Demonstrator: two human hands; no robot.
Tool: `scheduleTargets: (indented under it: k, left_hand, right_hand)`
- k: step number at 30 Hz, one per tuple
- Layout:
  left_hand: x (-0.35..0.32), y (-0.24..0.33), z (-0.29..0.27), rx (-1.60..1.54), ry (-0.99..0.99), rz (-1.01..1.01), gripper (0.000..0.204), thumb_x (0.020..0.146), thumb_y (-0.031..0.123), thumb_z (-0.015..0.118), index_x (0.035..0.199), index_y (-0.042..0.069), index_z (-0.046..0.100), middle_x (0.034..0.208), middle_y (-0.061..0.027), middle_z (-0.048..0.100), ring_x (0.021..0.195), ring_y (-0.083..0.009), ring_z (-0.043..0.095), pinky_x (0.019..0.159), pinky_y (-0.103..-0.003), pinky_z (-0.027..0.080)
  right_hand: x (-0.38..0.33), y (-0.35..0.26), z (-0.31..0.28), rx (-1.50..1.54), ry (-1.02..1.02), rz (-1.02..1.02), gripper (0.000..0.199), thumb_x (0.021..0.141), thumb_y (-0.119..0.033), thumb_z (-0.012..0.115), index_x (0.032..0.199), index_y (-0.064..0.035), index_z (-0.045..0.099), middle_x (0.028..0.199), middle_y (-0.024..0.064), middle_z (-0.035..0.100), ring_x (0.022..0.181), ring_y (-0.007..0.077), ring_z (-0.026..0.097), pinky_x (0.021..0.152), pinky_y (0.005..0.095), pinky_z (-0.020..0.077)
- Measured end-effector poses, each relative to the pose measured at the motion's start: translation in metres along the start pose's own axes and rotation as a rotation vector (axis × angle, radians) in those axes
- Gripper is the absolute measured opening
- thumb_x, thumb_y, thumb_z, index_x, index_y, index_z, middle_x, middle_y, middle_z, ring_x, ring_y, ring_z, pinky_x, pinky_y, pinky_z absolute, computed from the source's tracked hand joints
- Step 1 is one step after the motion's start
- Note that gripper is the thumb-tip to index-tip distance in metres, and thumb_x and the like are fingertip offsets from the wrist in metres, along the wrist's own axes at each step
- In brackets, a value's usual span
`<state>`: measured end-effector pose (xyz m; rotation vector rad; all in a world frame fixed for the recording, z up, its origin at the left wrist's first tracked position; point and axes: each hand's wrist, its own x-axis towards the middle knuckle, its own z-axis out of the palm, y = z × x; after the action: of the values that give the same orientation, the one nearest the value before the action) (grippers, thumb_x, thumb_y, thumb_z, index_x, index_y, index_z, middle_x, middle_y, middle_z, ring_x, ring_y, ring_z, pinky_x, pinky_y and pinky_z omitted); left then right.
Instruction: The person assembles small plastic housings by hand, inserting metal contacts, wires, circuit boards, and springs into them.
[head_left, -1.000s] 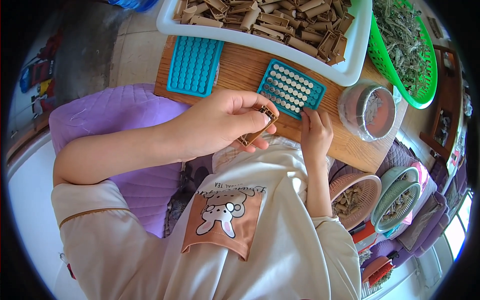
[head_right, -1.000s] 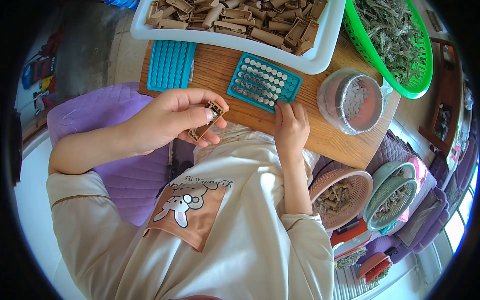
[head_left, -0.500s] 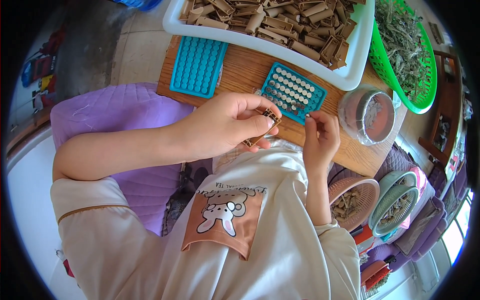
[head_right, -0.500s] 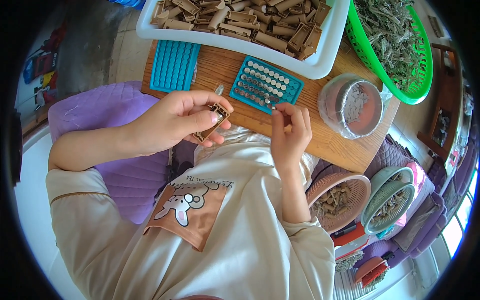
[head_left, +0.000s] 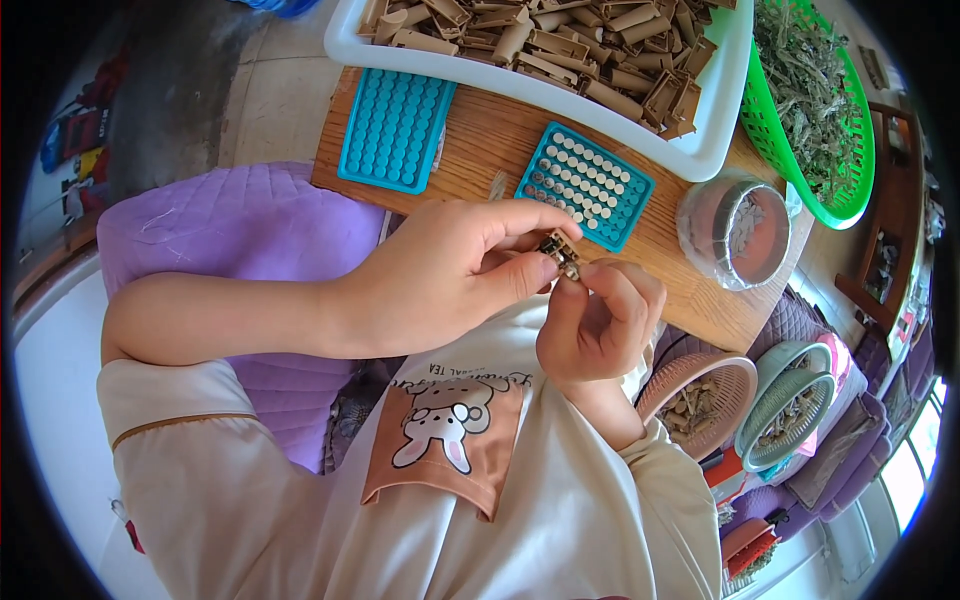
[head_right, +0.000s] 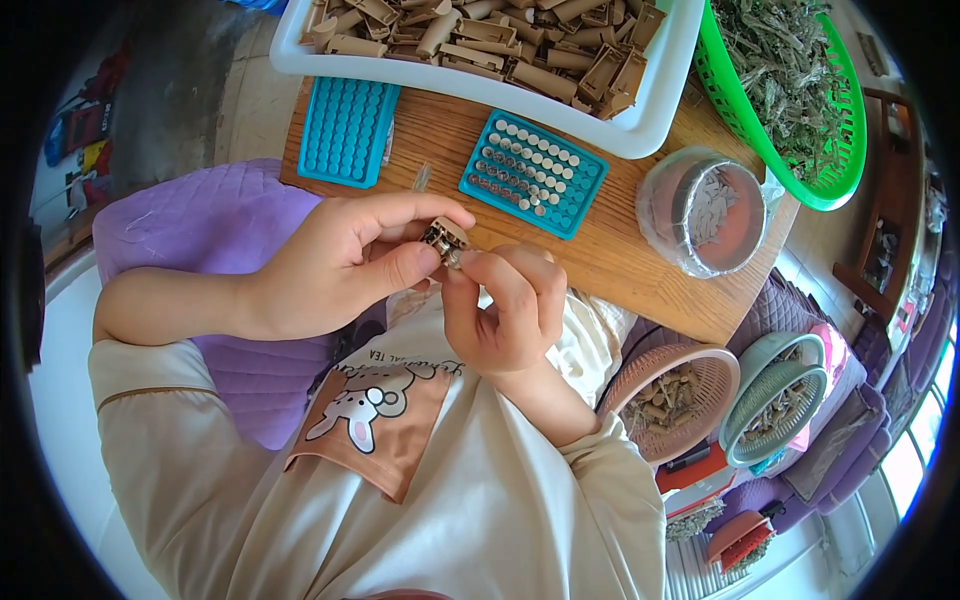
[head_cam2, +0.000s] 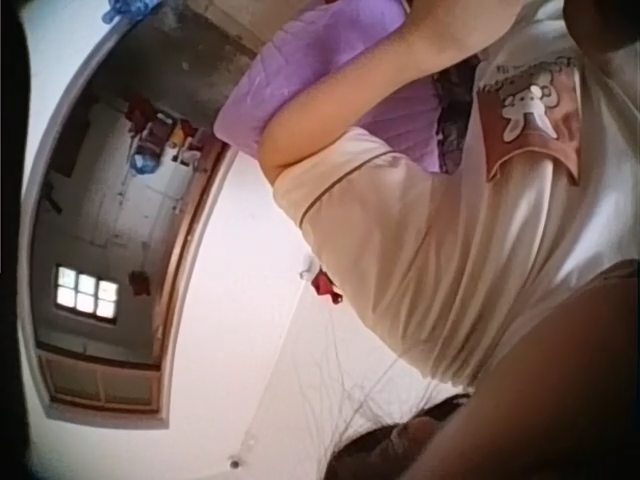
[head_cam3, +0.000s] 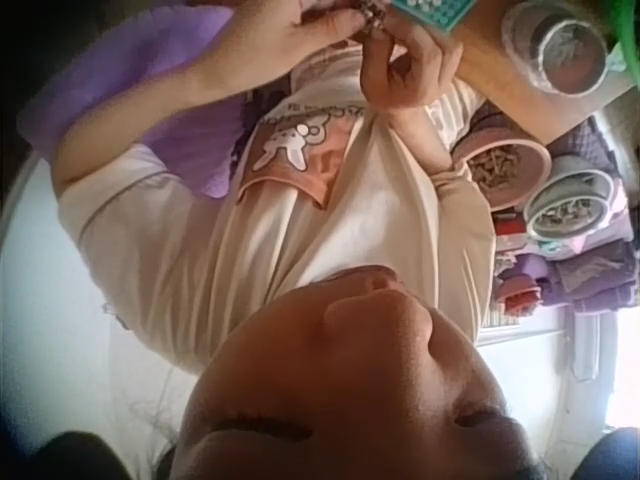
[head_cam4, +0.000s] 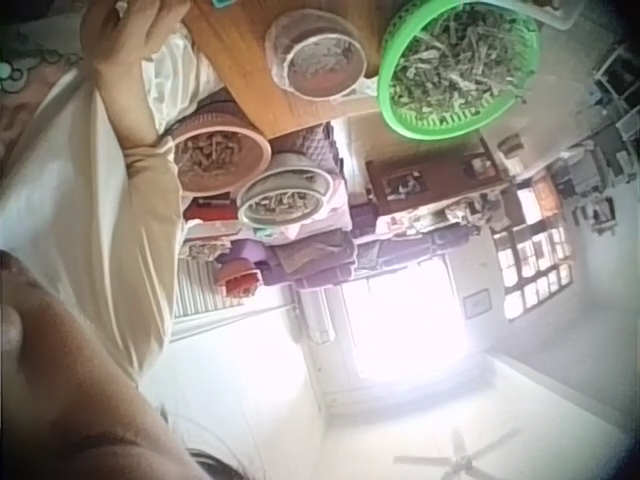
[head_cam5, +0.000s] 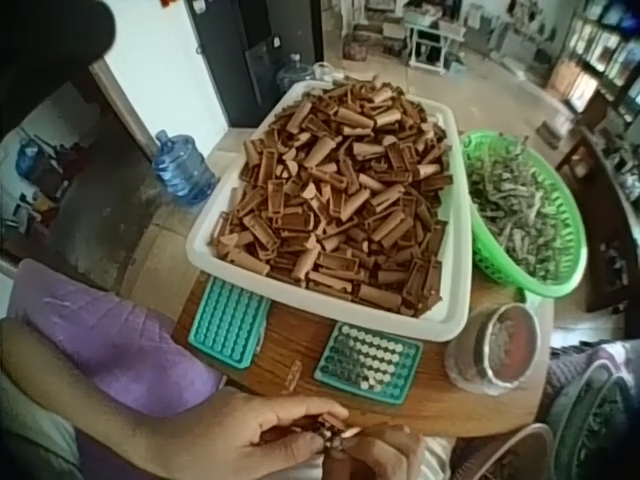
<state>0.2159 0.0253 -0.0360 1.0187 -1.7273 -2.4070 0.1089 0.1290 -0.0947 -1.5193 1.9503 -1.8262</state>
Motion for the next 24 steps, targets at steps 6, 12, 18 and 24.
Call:
scheduleTargets:
  k: [6, 12, 18, 24]
  left_hand:
    - [0.0, 0.008, -0.002, 0.05, -0.046, -0.055, 0.027, 0.082, 0.0, 0.046, 0.108, -0.002, 0.046, 0.087, -0.0037, 0.054, 0.08, -0.0053, 0.05, 0.069, -0.02, 0.043]
    - [0.002, 0.003, -0.004, 0.188, 0.039, -0.05, 0.027, 0.082, 0.0, 0.045, 0.108, -0.002, 0.046, 0.093, -0.0056, 0.055, 0.082, -0.0065, 0.05, 0.07, -0.021, 0.043]
    - [0.003, 0.006, -0.006, 0.466, 0.014, 0.014, 0.026, 0.08, 0.004, 0.048, 0.106, -0.001, 0.048, 0.081, -0.0086, 0.059, 0.072, -0.0095, 0.056, 0.064, -0.023, 0.045]
    - [0.003, 0.006, -0.007, 0.549, -0.131, 0.025, 0.023, 0.08, 0.01, 0.048, 0.102, 0.004, 0.051, 0.068, -0.0089, 0.06, 0.06, -0.0183, 0.059, 0.056, -0.026, 0.045]
  right_hand:
    - [0.0, 0.001, 0.001, -0.001, 0.002, -0.034, 0.028, 0.056, 0.01, 0.06, 0.081, -0.0015, 0.053, 0.074, 0.0081, 0.049, 0.058, 0.0174, 0.047, 0.049, 0.0248, 0.0376]
    - [0.004, 0.0, 0.001, 0.069, -0.098, 0.11, 0.022, 0.06, 0.008, 0.062, 0.078, -0.001, 0.053, 0.071, 0.0084, 0.051, 0.061, 0.0179, 0.049, 0.05, 0.0245, 0.0381]
    - [0.017, -0.006, -0.01, 0.201, -0.318, 0.389, 0.016, 0.064, 0.005, 0.062, 0.075, -0.0016, 0.052, 0.071, 0.007, 0.051, 0.061, 0.0147, 0.048, 0.049, 0.0228, 0.0373]
    - [0.05, 0.001, -0.027, 0.5, -0.695, 0.876, 0.024, 0.063, 0.004, 0.062, 0.075, -0.0053, 0.043, 0.07, -0.0012, 0.044, 0.058, 0.005, 0.036, 0.049, 0.0187, 0.0307]
